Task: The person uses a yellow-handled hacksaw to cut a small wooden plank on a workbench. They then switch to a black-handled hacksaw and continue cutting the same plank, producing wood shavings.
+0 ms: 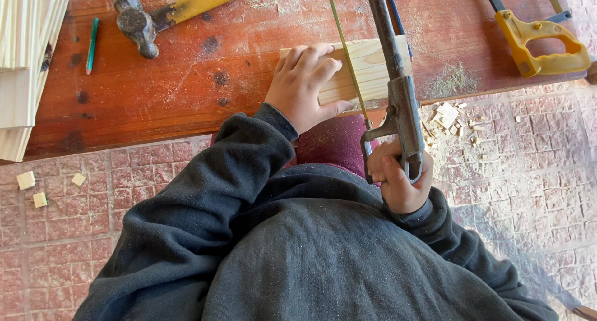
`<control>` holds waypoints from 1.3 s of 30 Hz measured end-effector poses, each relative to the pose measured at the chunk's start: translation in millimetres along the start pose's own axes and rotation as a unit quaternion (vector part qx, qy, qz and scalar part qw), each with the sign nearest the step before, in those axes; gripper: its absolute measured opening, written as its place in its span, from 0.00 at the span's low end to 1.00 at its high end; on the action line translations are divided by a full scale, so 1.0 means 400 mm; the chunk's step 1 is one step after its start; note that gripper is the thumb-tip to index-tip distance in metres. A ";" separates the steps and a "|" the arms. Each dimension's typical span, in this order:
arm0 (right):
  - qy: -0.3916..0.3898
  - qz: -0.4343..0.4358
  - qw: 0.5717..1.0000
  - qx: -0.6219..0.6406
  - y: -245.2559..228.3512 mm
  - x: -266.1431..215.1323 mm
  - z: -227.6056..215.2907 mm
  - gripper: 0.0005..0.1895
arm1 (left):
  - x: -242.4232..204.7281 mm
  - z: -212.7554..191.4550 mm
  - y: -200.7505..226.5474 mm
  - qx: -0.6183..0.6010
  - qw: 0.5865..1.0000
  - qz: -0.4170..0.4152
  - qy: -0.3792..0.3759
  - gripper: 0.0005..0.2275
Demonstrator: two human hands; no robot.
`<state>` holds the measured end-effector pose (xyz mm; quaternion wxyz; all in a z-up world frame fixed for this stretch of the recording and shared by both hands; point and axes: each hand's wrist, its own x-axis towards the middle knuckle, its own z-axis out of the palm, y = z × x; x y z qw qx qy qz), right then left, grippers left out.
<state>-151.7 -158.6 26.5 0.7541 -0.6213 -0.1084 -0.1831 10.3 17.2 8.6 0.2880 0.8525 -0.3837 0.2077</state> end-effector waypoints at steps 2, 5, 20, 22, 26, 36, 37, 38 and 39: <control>0.000 0.010 1.000 -0.017 -0.012 0.015 0.008 0.12 | 0.001 0.001 0.002 0.000 1.000 -0.002 0.004 0.25; -0.001 0.026 0.999 -0.018 -0.002 0.042 0.003 0.10 | 0.001 0.004 0.000 -0.003 1.000 -0.003 0.009 0.25; -0.007 -0.043 0.998 0.043 0.079 0.120 -0.014 0.12 | -0.010 0.037 -0.018 0.007 0.999 -0.042 -0.008 0.31; -0.013 -0.045 0.998 0.038 0.071 0.110 -0.015 0.13 | -0.010 0.033 -0.015 0.005 0.999 -0.050 -0.012 0.31; -0.008 -0.031 0.999 0.040 0.054 0.070 -0.029 0.13 | -0.013 0.049 -0.023 0.005 0.998 -0.058 -0.013 0.31; -0.019 -0.022 0.999 0.016 -0.013 -0.059 -0.089 0.11 | -0.002 0.030 -0.010 0.026 0.997 -0.068 -0.034 0.31; -0.018 -0.020 1.000 0.017 -0.013 -0.062 -0.090 0.11 | -0.004 0.032 -0.012 0.025 0.997 -0.068 -0.036 0.31; -0.022 -0.020 0.999 0.013 -0.012 -0.063 -0.091 0.12 | -0.005 0.034 -0.015 0.027 0.997 -0.063 -0.034 0.30; -0.027 -0.021 0.999 0.010 -0.012 -0.064 -0.091 0.12 | -0.005 0.036 -0.018 0.029 0.997 -0.058 -0.032 0.30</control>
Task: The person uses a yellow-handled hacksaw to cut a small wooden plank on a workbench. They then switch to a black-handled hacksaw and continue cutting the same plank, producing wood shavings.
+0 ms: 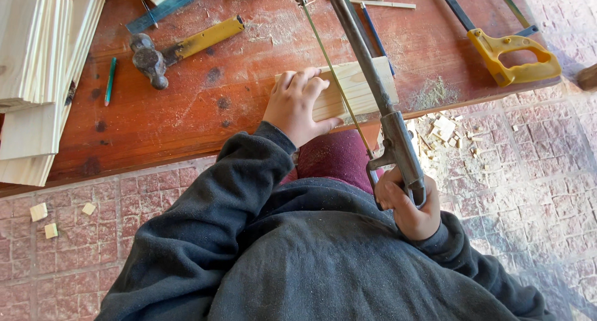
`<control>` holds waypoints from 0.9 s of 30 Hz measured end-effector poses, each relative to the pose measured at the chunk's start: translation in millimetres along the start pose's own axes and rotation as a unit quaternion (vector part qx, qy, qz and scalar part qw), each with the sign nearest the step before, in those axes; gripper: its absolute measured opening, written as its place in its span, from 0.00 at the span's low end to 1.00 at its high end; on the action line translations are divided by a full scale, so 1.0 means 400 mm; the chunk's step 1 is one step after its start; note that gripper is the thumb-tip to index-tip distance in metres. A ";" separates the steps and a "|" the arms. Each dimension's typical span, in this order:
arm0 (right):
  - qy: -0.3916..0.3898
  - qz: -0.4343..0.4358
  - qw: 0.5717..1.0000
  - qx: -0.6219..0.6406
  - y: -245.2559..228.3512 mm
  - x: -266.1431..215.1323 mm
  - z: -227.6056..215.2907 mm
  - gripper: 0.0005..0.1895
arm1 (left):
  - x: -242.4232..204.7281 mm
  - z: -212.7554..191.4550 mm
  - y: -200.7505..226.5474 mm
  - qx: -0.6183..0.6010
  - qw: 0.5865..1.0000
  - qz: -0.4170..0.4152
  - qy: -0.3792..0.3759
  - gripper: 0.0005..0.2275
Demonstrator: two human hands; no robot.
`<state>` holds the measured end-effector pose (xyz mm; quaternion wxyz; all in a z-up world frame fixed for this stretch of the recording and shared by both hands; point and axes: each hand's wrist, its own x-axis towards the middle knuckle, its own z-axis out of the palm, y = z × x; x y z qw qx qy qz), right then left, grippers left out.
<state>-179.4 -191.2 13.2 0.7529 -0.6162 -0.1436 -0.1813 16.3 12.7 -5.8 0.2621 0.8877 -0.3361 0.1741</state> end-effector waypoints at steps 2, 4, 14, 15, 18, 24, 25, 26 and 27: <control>-0.001 -0.001 1.000 0.006 -0.003 0.007 0.009 0.12 | -0.002 -0.003 0.000 0.003 1.000 0.005 -0.001 0.30; -0.001 0.000 1.000 0.012 -0.004 0.018 0.014 0.13 | -0.004 0.002 -0.003 0.005 1.000 0.008 -0.003 0.30; -0.010 -0.010 1.000 0.008 0.063 0.165 0.067 0.14 | -0.002 0.002 0.000 0.016 1.000 0.015 0.020 0.30; -0.009 -0.004 1.000 0.009 0.068 0.171 0.069 0.15 | -0.001 0.000 0.003 0.014 1.000 0.014 0.024 0.30; 0.003 -0.002 1.000 0.015 0.077 0.161 0.055 0.13 | 0.000 0.006 0.000 0.018 0.999 0.010 0.031 0.29; 0.006 0.004 1.000 0.024 0.064 0.127 0.037 0.13 | 0.002 0.004 0.005 0.018 0.999 -0.008 0.033 0.29; 0.005 0.005 1.000 0.024 0.060 0.109 0.035 0.13 | 0.001 0.004 0.005 0.018 0.999 -0.010 0.033 0.29; 0.010 0.008 1.000 0.023 0.057 0.090 0.031 0.14 | 0.001 0.004 0.006 0.020 0.999 -0.010 0.034 0.30; 0.017 0.009 1.000 0.020 0.053 0.072 0.028 0.14 | 0.004 0.006 0.006 0.022 0.999 -0.008 0.035 0.30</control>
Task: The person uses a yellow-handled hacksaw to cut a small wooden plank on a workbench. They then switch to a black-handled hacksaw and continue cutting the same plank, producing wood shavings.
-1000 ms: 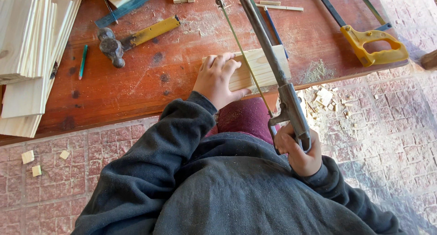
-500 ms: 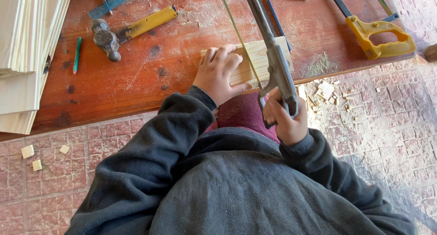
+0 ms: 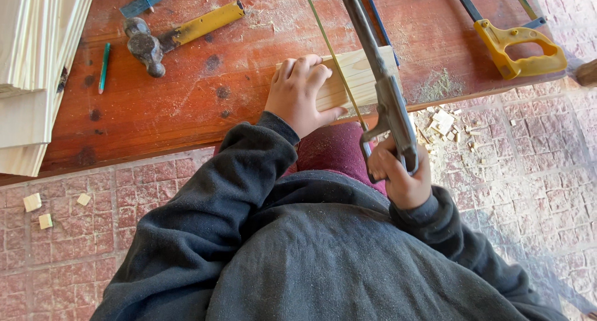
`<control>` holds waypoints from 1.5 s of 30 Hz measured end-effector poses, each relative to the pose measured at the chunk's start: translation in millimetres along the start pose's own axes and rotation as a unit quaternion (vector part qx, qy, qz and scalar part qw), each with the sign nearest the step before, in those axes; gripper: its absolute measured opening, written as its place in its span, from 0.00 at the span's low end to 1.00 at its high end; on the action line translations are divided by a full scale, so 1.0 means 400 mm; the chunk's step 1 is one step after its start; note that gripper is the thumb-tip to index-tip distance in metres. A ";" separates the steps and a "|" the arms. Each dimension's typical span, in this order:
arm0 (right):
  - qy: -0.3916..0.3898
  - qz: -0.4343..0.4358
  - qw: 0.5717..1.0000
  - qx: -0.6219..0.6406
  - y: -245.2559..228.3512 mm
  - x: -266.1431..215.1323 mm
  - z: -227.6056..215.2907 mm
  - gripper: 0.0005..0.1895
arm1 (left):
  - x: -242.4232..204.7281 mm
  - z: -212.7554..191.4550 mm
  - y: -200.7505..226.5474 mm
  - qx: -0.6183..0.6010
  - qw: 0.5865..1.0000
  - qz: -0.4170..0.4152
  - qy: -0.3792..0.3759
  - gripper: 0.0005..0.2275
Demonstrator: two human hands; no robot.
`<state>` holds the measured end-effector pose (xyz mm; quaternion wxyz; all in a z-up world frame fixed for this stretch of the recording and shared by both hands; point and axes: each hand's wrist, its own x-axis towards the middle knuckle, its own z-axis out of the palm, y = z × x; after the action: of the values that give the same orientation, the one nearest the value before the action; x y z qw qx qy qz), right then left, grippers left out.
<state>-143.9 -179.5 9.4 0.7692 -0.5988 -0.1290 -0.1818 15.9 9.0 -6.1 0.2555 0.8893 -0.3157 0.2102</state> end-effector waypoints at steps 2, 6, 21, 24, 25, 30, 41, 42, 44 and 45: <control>-0.011 -0.003 1.000 -0.014 -0.029 -0.022 -0.011 0.15 | 0.000 0.004 -0.001 0.000 1.000 0.001 0.001 0.30; -0.011 -0.004 1.000 -0.017 -0.068 -0.064 -0.018 0.15 | 0.001 -0.003 0.004 -0.001 1.000 0.003 -0.004 0.30; -0.052 -0.030 0.998 -0.031 0.025 0.109 0.026 0.18 | -0.008 0.010 -0.006 0.006 0.999 -0.002 -0.039 0.29; -0.049 -0.030 0.998 -0.015 0.018 0.118 0.028 0.20 | -0.002 0.002 0.000 -0.009 0.999 -0.012 -0.047 0.29; -0.048 -0.030 0.998 -0.016 0.021 0.119 0.030 0.20 | -0.003 0.007 -0.004 -0.010 0.999 -0.011 -0.047 0.29; -0.027 -0.017 0.999 0.004 0.031 0.154 0.050 0.18 | 0.003 0.003 -0.005 -0.007 0.998 -0.017 -0.065 0.31; -0.030 -0.004 1.000 -0.009 -0.005 0.092 0.027 0.15 | 0.008 0.006 -0.003 -0.002 0.999 -0.017 -0.030 0.30; -0.029 -0.004 1.000 -0.012 -0.020 0.068 0.018 0.15 | 0.007 0.008 -0.001 -0.002 0.999 -0.018 -0.027 0.30; -0.027 0.000 1.000 -0.008 -0.020 0.020 -0.006 0.16 | 0.005 0.003 -0.002 0.000 1.000 -0.012 -0.023 0.30; -0.027 0.002 1.000 -0.002 -0.022 -0.004 -0.018 0.17 | 0.005 0.002 -0.003 0.005 1.000 -0.005 -0.017 0.30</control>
<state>-149.3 -188.1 14.5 0.7644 -0.6054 -0.1483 -0.1647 18.1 8.4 -6.1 0.2465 0.8959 -0.3140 0.1951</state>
